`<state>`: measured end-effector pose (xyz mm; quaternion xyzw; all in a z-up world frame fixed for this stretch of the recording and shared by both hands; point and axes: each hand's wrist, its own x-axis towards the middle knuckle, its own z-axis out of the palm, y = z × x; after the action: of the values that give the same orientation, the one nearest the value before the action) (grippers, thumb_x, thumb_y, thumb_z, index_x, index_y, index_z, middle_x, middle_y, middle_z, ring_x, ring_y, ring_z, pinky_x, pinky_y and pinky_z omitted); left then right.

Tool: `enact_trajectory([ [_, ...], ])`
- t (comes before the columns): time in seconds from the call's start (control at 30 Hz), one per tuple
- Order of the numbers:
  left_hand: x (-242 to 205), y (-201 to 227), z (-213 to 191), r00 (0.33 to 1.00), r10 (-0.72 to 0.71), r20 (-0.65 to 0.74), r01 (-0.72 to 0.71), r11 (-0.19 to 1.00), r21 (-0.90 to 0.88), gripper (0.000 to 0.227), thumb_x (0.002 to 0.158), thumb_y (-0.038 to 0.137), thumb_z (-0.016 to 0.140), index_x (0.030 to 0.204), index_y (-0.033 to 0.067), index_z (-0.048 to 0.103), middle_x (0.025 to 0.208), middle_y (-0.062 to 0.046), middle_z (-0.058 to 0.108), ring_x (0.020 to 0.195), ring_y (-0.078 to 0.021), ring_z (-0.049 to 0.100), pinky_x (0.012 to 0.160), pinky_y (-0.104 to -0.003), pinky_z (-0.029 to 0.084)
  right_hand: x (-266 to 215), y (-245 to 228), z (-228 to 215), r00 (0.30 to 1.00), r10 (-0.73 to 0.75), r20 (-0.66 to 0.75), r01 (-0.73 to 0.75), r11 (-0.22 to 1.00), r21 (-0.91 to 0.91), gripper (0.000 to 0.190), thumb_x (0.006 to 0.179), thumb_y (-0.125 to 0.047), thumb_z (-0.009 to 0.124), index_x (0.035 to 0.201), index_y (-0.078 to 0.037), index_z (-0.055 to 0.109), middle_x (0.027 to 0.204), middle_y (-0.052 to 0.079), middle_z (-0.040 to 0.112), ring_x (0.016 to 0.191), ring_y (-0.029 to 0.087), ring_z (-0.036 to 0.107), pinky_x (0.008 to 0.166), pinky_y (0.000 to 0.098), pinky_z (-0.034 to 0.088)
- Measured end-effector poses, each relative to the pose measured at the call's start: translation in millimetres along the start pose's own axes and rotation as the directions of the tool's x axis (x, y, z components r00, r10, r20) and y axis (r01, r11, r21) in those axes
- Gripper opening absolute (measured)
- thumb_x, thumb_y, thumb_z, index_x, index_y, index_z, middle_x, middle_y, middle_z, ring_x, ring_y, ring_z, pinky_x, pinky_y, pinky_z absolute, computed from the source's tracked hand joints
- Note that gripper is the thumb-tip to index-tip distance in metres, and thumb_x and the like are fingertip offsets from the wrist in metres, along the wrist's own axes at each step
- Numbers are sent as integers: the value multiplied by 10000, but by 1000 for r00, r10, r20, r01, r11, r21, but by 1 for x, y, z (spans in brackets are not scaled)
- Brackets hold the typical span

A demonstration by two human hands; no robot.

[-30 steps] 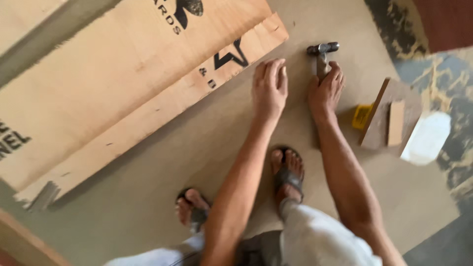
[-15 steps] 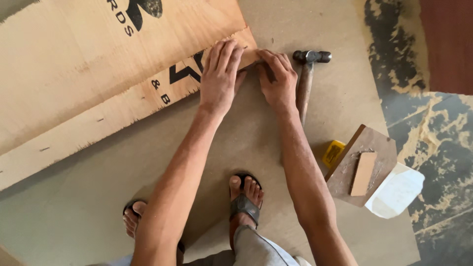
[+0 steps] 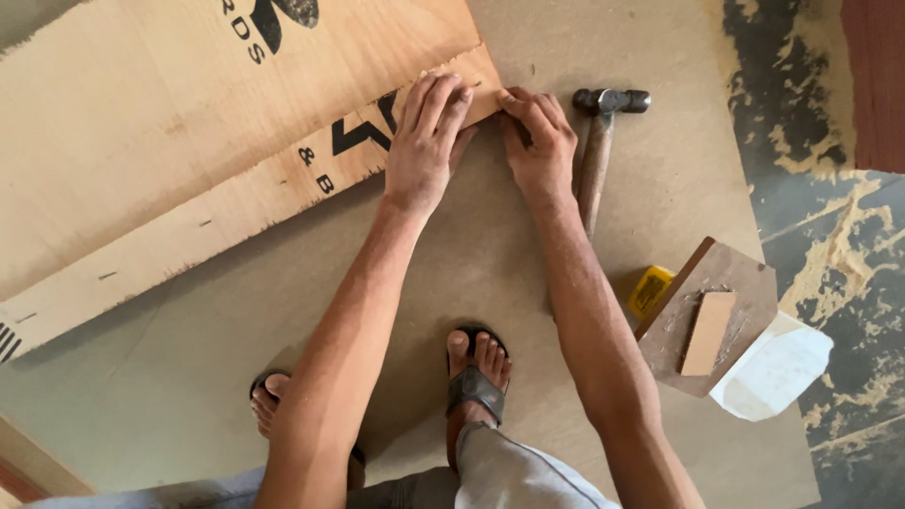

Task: The person assembles a wooden frame by aligning wooden planks and a plywood panel, then hammers nails to secure the pieces together. They adjust the frame and continue nailing along the edges to complete the assembly.

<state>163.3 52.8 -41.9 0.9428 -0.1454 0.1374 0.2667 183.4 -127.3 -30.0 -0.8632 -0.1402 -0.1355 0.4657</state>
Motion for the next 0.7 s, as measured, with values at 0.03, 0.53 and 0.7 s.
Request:
enact_trajectory([
  [0.03,1,0,-1,1000,2,7,-1,1000,-12,492,952,149,820,1379,51,595,1460,-73,515,1415,-306,473,1182,-437,463,0,0,0,1000,-2,-2,2,1000,2,323,864,114,793,1141,-32,714,1162,114,731,1030,287,710,895,365,591],
  [0.53,4,1,-1,996,58,-61,-59,998,-19,383,942,89,811,1277,1,648,1303,-75,565,1318,-291,534,1131,-404,502,-2,0,0,1000,-20,4,20,1000,-22,317,880,123,780,1152,-22,706,1167,111,727,1048,286,707,895,366,594],
  [0.7,6,3,-4,996,57,-68,-58,998,-18,367,909,83,821,1232,10,661,1271,-65,581,1298,-283,541,1111,-404,509,-1,-2,0,1000,-28,10,29,999,-41,330,874,109,763,1166,-23,686,1171,128,727,1069,304,706,915,366,592],
])
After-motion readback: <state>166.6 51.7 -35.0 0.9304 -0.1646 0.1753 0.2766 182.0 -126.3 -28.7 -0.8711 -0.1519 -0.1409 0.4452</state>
